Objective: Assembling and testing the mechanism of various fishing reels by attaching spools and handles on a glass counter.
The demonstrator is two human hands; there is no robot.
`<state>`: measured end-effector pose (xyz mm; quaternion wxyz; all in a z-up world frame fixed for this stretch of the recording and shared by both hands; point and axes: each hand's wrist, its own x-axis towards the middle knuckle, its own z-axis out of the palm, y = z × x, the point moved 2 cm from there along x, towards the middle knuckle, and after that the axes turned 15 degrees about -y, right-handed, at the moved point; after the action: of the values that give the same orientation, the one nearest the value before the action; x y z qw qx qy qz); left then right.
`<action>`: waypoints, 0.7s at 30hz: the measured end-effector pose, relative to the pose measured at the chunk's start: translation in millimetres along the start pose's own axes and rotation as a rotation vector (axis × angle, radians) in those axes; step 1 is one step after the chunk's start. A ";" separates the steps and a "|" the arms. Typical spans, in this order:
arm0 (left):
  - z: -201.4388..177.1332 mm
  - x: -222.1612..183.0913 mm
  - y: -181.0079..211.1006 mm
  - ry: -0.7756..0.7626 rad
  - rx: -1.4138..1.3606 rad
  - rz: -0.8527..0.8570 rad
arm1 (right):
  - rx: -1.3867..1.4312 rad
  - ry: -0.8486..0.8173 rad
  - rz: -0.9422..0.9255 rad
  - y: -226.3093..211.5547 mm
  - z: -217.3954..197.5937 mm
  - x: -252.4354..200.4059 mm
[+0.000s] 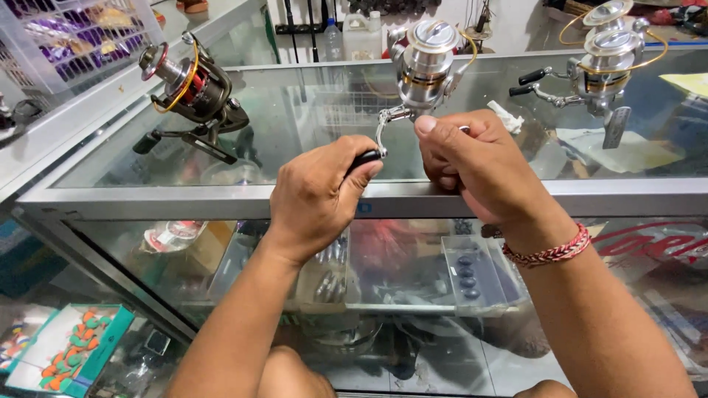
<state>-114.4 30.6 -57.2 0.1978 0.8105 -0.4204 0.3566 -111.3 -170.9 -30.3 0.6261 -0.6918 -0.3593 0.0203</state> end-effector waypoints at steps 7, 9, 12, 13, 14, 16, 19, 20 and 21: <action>-5.7 2.6 -2.7 0.127 -0.210 -0.132 | -0.123 -0.152 -0.030 -6.6 8.3 -3.0; -10.0 6.8 -8.8 0.162 -0.239 -0.171 | -0.162 -0.171 -0.050 -6.0 8.2 -4.8; -7.6 10.7 -29.5 0.180 -0.339 -0.266 | -0.239 -0.217 -0.082 -5.6 7.2 -8.9; -6.0 13.4 -39.4 0.161 -0.402 -0.315 | -0.276 -0.245 -0.103 -6.4 6.2 -9.2; -9.4 16.4 -38.6 0.161 -0.401 -0.314 | -0.277 -0.244 -0.104 -3.6 5.2 -10.8; -9.2 21.0 -39.7 -0.048 -0.409 -0.514 | -0.082 -0.128 -0.188 2.3 -0.1 -15.5; 6.0 16.9 -38.9 -0.182 -0.154 -0.428 | -0.089 -0.103 -0.302 -7.9 6.1 -17.2; 5.1 14.1 -33.6 -0.182 -0.157 -0.435 | -0.087 -0.107 -0.296 -4.8 6.4 -16.6; 5.2 12.4 -26.2 -0.241 -0.112 -0.343 | -0.107 -0.066 -0.287 -1.6 5.5 -16.3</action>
<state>-85.9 35.5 -52.0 0.2484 0.8948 -0.3159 0.1944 -126.8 -174.9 -37.0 0.5726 -0.6648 -0.4753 -0.0658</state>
